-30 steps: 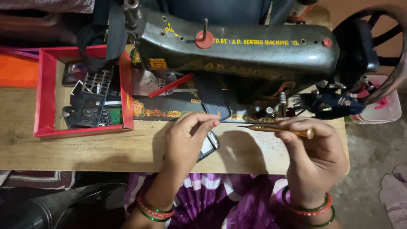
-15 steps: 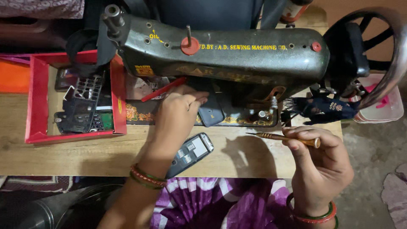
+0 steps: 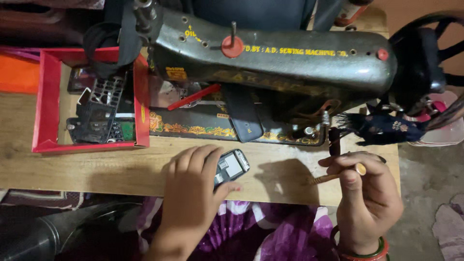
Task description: The person uses a small screwdriver to unscrew and open the back cover of a mobile phone. They remove the battery and SIM card tray, then reinsert the battery and close the back cover.
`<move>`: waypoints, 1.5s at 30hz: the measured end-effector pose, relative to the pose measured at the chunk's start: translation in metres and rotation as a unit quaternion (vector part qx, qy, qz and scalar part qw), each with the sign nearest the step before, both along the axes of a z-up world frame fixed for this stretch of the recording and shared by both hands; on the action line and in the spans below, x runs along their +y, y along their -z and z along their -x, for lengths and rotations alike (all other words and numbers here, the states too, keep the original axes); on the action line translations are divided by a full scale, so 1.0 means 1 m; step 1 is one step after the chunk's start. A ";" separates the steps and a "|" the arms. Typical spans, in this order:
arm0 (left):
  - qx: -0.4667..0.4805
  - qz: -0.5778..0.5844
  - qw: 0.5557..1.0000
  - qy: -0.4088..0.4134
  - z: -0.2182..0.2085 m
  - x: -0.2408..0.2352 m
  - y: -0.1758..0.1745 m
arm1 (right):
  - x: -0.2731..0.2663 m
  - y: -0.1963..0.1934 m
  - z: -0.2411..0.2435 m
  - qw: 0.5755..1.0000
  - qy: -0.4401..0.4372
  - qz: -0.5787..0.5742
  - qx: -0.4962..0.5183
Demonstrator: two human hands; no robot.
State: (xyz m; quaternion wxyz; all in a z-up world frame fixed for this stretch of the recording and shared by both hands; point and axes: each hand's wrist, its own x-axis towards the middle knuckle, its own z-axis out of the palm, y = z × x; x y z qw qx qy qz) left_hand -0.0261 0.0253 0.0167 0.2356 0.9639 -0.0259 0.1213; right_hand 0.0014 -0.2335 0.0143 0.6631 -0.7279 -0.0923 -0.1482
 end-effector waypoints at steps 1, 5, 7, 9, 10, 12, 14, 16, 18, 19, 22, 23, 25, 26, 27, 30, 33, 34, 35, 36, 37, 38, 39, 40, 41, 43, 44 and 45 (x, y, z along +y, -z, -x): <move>-0.002 0.004 1.000 0.003 0.006 0.001 0.003 | -0.002 0.002 0.000 1.000 -0.021 -0.002 0.023; 0.001 0.062 0.998 0.022 0.019 0.008 0.013 | 0.000 0.011 -0.006 0.985 -0.090 0.026 0.143; -0.001 0.093 0.995 0.038 0.020 0.011 0.016 | 0.003 0.014 -0.001 0.980 -0.114 -0.004 0.165; -0.008 0.104 0.993 0.058 0.021 0.015 0.018 | 0.003 0.015 0.004 0.983 -0.113 -0.027 0.140; -0.011 0.106 0.991 0.075 0.021 0.018 0.018 | 0.002 0.015 0.005 0.989 -0.100 -0.035 0.103; -0.018 0.111 0.988 0.109 0.021 0.022 0.018 | 0.000 0.016 0.008 0.992 -0.086 -0.069 0.055; -0.012 0.113 0.987 0.118 0.021 0.023 0.018 | -0.003 0.018 0.012 0.990 -0.086 -0.109 0.032; -0.012 0.114 0.985 0.127 0.021 0.024 0.018 | -0.004 0.023 0.016 0.988 -0.089 -0.125 0.005; -0.016 0.114 0.984 0.137 0.020 0.024 0.018 | -0.003 0.028 0.020 0.986 -0.093 -0.134 -0.019; -0.018 0.117 0.983 0.138 0.019 0.024 0.019 | -0.002 0.030 0.023 0.985 -0.094 -0.141 -0.029; -0.014 0.119 0.983 0.140 0.018 0.025 0.019 | 0.003 0.035 0.027 0.982 -0.109 -0.144 -0.050; -0.005 0.116 0.983 0.140 0.017 0.026 0.019 | 0.006 0.035 0.028 0.982 -0.114 -0.141 -0.047; 0.011 0.110 0.984 0.142 0.015 0.027 0.018 | 0.012 0.036 0.029 0.983 -0.119 -0.133 -0.035; 0.020 0.107 0.984 0.143 0.015 0.028 0.017 | 0.016 0.036 0.030 0.984 -0.121 -0.128 -0.024; 0.029 0.104 0.984 0.143 0.015 0.028 0.017 | 0.018 0.036 0.029 0.983 -0.137 -0.124 -0.021; 0.020 0.099 0.984 0.149 0.013 0.029 0.018 | 0.022 0.034 0.023 0.979 -0.170 -0.112 -0.015; 0.030 0.091 0.983 0.154 0.011 0.029 0.020 | 0.026 0.033 0.019 0.979 -0.179 -0.100 -0.017; 0.027 0.090 0.983 0.157 0.010 0.030 0.020 | 0.026 0.033 0.017 0.979 -0.181 -0.095 -0.017; 0.025 0.089 0.983 0.159 0.010 0.030 0.021 | 0.027 0.032 0.016 0.979 -0.184 -0.090 -0.017; 0.022 0.088 0.983 0.161 0.010 0.031 0.021 | 0.028 0.031 0.015 0.979 -0.185 -0.079 -0.018; 0.024 0.090 0.982 0.163 0.009 0.031 0.021 | 0.029 0.031 0.015 0.980 -0.186 -0.067 -0.018; 0.025 0.093 0.982 0.164 0.010 0.032 0.021 | 0.030 0.030 0.014 0.981 -0.186 -0.056 -0.019; 0.027 0.095 0.981 0.165 0.009 0.032 0.022 | 0.031 0.030 0.013 0.981 -0.187 -0.051 -0.021; 0.025 0.094 0.982 0.164 0.009 0.032 0.022 | 0.031 0.029 0.013 0.981 -0.188 -0.045 -0.022; 0.024 0.093 0.982 0.164 0.008 0.033 0.022 | 0.032 0.029 0.012 0.981 -0.189 -0.039 -0.023; 0.020 0.093 0.982 0.166 0.007 0.033 0.022 | 0.033 0.028 0.011 0.982 -0.186 -0.022 -0.032; 0.016 0.093 0.981 0.170 0.006 0.033 0.022 | 0.033 0.027 0.011 0.982 -0.184 -0.013 -0.037; 0.013 0.093 0.980 0.173 0.005 0.033 0.021 | 0.032 0.026 0.010 0.982 -0.187 -0.006 -0.034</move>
